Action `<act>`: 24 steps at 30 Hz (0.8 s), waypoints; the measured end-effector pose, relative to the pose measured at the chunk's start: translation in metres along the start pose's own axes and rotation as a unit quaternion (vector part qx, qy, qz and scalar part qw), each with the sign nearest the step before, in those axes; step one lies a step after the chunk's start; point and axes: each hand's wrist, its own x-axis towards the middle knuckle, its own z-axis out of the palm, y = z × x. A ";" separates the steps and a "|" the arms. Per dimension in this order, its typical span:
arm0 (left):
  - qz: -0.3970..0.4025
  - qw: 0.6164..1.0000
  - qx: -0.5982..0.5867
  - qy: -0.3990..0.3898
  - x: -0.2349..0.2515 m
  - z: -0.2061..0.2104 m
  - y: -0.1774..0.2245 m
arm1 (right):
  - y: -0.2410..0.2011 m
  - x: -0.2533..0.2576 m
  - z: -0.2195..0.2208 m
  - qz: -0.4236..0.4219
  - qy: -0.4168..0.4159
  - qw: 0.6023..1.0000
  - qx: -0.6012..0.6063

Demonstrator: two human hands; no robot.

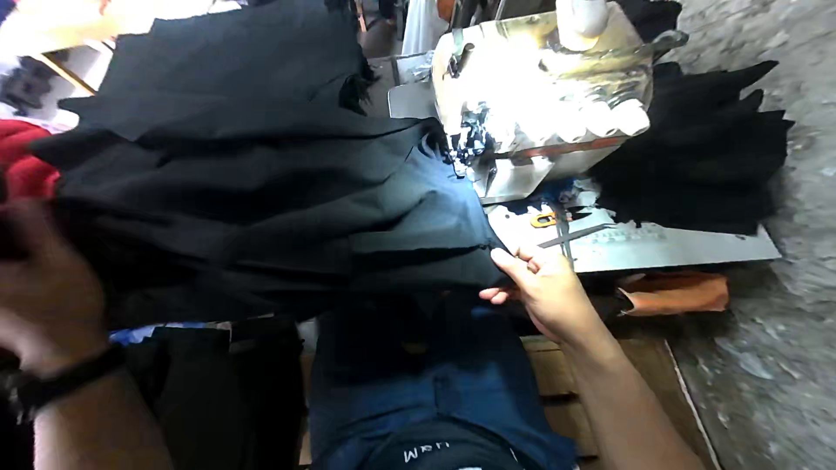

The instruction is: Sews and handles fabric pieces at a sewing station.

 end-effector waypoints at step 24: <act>0.294 0.911 -0.117 -0.265 -0.088 0.122 0.121 | 0.023 0.048 -0.017 -0.081 0.026 0.975 -0.207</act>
